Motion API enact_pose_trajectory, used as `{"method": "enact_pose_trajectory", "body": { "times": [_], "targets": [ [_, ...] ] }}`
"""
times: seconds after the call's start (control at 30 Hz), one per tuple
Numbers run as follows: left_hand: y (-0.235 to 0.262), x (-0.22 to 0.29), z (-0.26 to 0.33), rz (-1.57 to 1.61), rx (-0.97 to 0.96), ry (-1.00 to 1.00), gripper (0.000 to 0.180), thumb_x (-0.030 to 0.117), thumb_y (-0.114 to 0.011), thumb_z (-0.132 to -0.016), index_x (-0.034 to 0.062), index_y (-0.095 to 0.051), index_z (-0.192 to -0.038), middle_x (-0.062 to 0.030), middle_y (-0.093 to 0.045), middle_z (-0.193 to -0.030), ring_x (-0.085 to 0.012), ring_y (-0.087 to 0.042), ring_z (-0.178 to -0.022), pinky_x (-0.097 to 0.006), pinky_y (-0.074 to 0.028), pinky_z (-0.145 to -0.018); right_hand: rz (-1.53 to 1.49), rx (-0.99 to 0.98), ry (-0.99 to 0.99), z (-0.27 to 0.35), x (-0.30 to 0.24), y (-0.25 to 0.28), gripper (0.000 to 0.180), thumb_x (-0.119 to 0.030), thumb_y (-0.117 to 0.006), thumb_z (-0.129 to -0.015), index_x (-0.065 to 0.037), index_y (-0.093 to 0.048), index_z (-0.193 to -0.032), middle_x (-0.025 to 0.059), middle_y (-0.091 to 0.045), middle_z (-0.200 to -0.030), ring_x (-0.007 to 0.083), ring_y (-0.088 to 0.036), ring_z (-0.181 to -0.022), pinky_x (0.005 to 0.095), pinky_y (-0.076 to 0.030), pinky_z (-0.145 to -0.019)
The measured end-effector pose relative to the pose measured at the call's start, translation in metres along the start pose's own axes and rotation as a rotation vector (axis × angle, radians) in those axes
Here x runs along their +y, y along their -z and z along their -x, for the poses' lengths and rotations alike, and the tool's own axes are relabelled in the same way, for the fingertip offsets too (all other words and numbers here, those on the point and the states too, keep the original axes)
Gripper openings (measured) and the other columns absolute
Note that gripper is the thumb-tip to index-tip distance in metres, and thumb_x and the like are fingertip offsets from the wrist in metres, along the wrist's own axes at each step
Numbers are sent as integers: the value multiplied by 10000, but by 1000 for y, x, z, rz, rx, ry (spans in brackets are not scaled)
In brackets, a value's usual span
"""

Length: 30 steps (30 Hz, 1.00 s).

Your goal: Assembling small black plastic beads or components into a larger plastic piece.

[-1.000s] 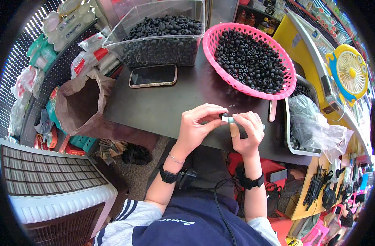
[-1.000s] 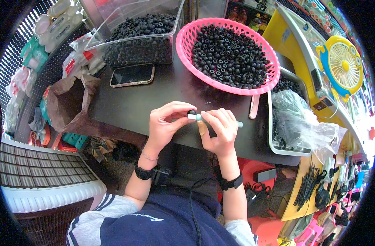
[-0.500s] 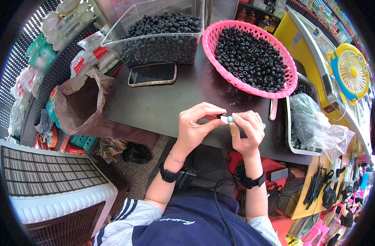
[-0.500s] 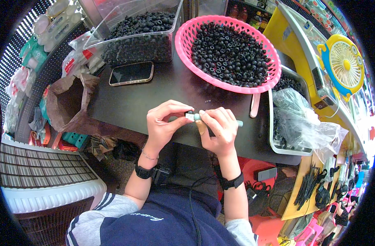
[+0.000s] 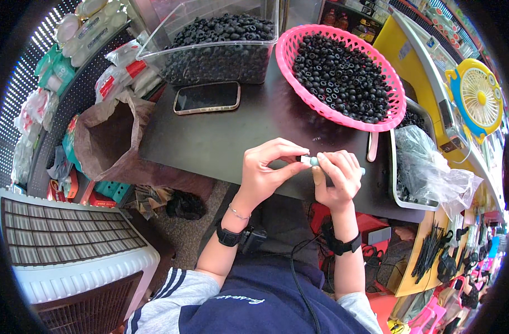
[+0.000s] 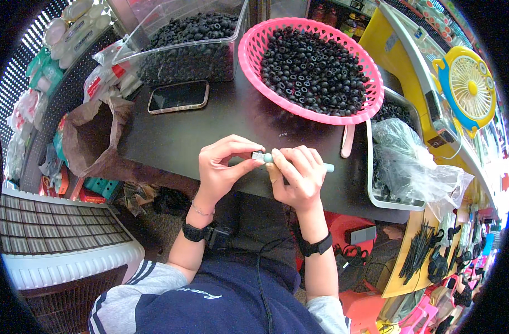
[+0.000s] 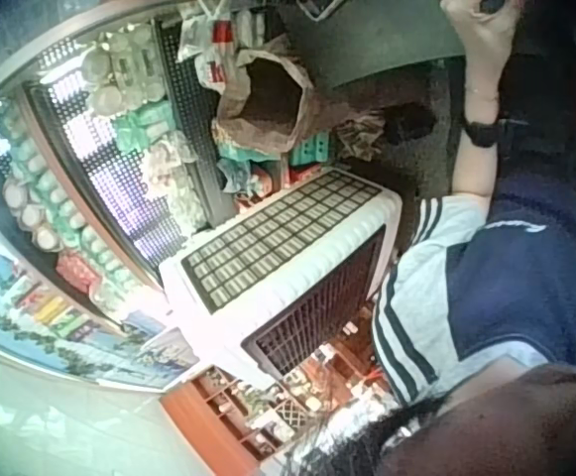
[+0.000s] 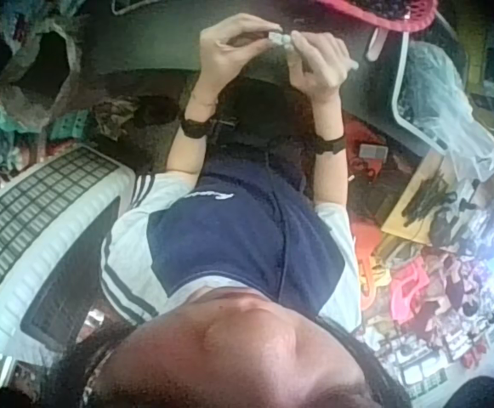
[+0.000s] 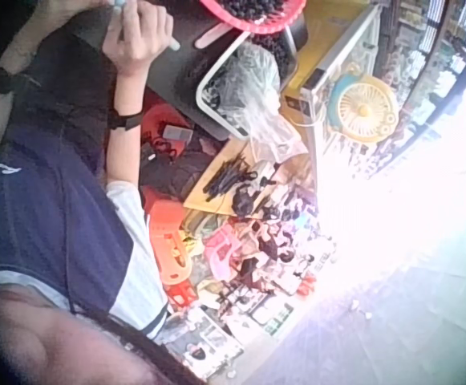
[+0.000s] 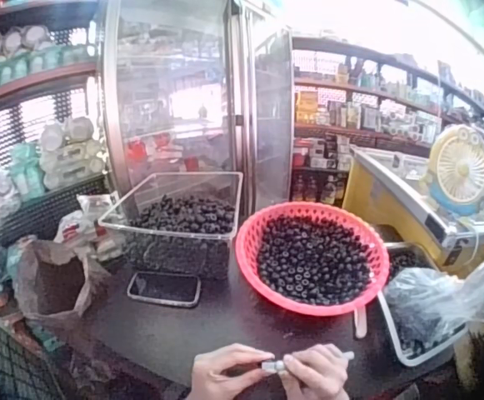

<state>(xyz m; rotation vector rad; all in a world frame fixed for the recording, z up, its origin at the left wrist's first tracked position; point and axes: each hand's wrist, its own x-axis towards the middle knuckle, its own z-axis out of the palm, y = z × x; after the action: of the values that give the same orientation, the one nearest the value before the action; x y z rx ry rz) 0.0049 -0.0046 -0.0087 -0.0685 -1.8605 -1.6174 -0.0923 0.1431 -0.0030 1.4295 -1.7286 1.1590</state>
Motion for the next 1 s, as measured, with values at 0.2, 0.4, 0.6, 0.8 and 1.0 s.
{"method": "enact_pose_trajectory", "body": {
  "times": [0.2, 0.4, 0.6, 0.8, 1.0],
  "targets": [
    [-7, 4, -1, 95, 35, 13, 248, -69, -750, -739, -42, -684, -977, -145, -680, -976, -174, -672, -851, -268, -566, -757, -38, 52, -46, 2, 0, -2, 237, -45, -713, -727, -29, -643, -953, 94, -637, -793, 253, -605, -647, 350, -450, -585],
    [-8, 6, -1, 126, 14, 41, 245, -86, -729, -767, -48, -635, -990, -129, -649, -999, -167, -668, -837, -268, -569, -738, -126, 132, -262, 17, 6, -3, 144, -106, -634, -871, 2, -616, -963, 125, -634, -806, 255, -581, -651, 335, -442, -582],
    [-5, 5, -1, 229, -10, 75, 166, -77, -648, -843, -53, -615, -1005, -147, -637, -994, -182, -674, -800, -273, -571, -717, -141, 124, -257, 16, 6, -5, 132, -94, -610, -889, 16, -617, -963, 126, -629, -799, 248, -573, -643, 316, -434, -564],
    [-3, 5, -1, 290, -9, 82, 127, -17, -601, -904, -39, -614, -1029, -131, -652, -1019, -175, -684, -786, -271, -570, -698, -128, 106, -243, 15, 7, -5, 139, -99, -593, -902, 17, -605, -977, 118, -613, -785, 225, -569, -642, 309, -437, -567],
    [-5, 7, -2, 395, 41, 154, 147, 26, -590, -927, -23, -588, -1065, -164, -658, -1098, -170, -670, -833, -284, -561, -744, -58, 58, -119, 7, 4, -3, 180, -107, -651, -834, -13, -601, -979, 124, -628, -798, 279, -588, -653, 361, -447, -586]
  ]
}}
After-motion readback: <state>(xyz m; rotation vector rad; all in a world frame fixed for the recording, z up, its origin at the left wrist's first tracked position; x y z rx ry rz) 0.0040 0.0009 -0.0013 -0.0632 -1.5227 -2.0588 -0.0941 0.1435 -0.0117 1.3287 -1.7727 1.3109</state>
